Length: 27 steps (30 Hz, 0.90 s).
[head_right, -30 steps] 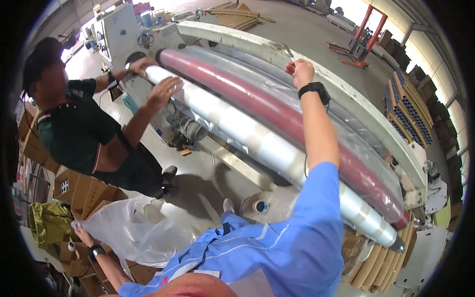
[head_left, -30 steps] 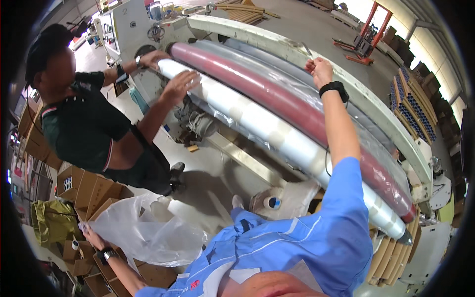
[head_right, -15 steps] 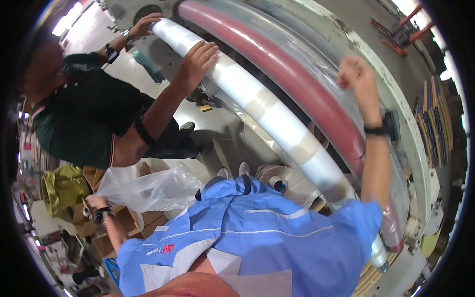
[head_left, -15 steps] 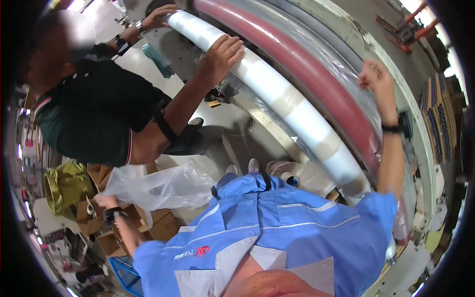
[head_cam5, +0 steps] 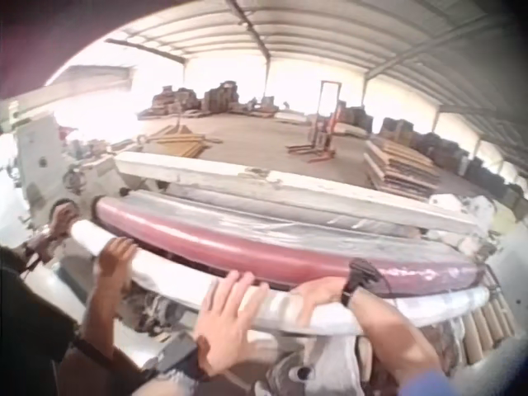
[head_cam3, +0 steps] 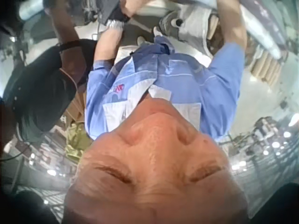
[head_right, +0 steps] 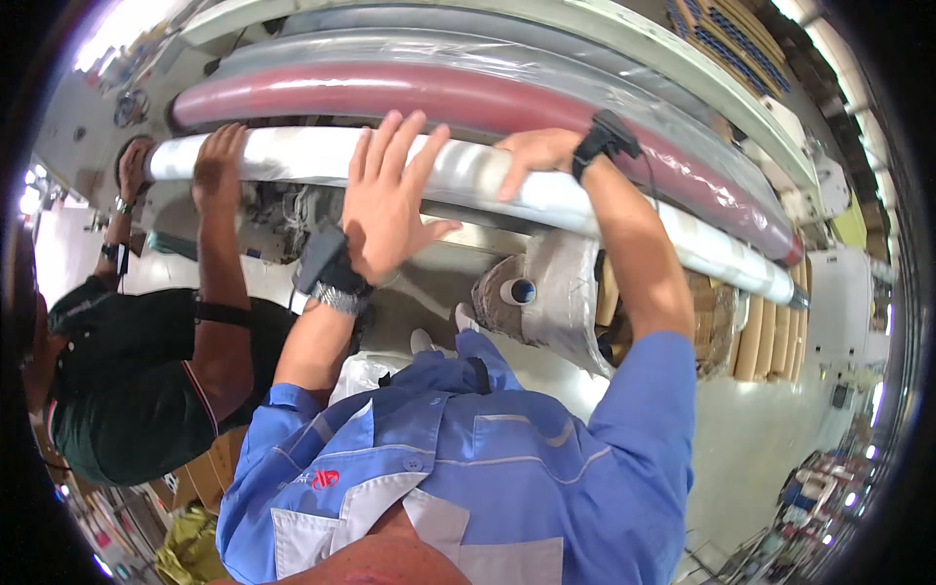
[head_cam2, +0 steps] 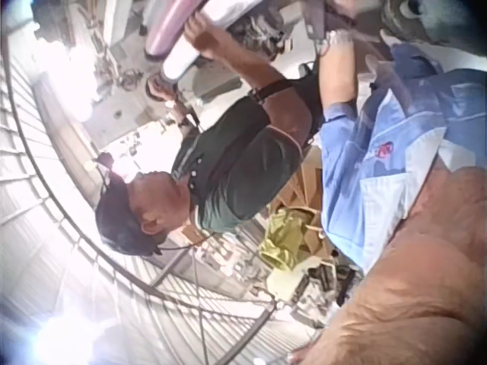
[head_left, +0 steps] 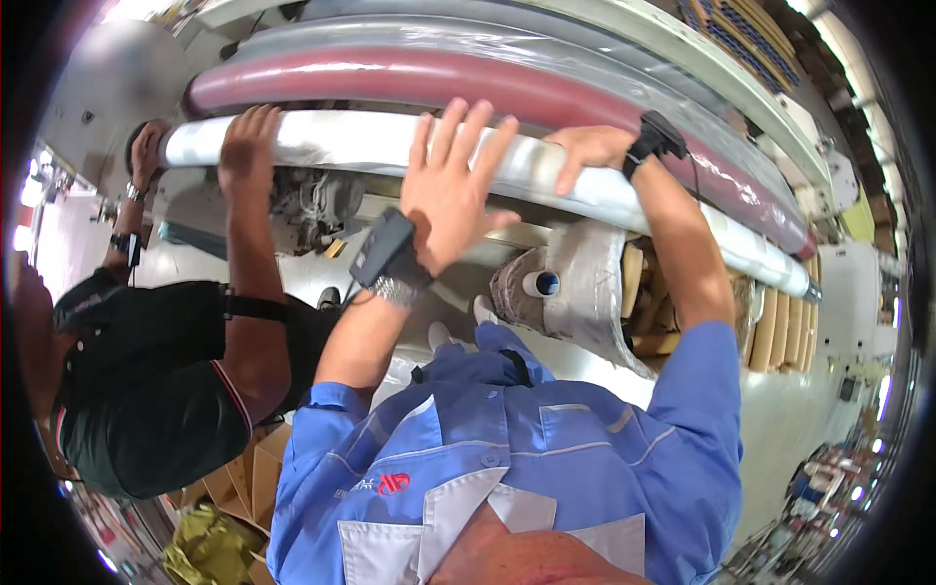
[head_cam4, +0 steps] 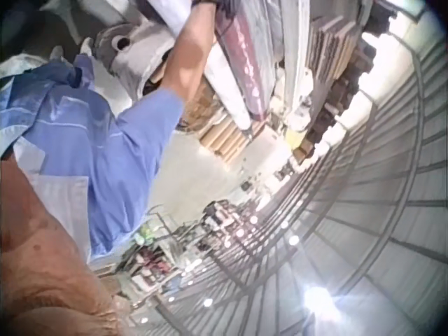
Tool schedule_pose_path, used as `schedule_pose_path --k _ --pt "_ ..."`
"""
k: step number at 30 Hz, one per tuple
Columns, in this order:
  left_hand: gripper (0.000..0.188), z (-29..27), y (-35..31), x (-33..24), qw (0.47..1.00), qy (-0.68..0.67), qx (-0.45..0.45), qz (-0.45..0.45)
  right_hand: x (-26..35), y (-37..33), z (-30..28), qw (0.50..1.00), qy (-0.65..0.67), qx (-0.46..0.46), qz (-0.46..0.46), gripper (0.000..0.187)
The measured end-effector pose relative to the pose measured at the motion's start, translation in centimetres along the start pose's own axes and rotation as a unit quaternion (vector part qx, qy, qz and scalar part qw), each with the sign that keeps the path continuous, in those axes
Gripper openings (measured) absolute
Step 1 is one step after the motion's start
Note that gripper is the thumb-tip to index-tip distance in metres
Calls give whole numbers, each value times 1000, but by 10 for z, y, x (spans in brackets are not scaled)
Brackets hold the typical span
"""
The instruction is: Operator manages the winding and packaging of plastic film using industrial rolling machinery.
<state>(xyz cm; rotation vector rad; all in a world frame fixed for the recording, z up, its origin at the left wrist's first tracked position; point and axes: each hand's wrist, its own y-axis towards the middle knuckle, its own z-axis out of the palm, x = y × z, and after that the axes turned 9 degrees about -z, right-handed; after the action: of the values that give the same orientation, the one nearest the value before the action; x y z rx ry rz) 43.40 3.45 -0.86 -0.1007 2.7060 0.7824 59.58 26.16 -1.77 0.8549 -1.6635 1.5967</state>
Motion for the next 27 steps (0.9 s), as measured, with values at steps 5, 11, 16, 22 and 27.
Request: schedule_pose_path --k 5,11,16,22,27 --pt "96 35 12 28 991 102 73 39 6 -25 46 874 -420 -215 -119 88" --pt "99 36 5 4 970 218 106 -17 -46 -54 113 659 -548 -471 -209 93" --pt "93 71 -13 -10 962 258 18 -81 -108 -126 91 630 -517 -570 -104 90" --pt "94 86 -30 4 947 268 -71 -161 -237 -280 2 552 -395 -728 102 69" --pt "76 89 -40 -12 906 362 -70 -208 -361 -448 -48 580 -493 -609 225 55"
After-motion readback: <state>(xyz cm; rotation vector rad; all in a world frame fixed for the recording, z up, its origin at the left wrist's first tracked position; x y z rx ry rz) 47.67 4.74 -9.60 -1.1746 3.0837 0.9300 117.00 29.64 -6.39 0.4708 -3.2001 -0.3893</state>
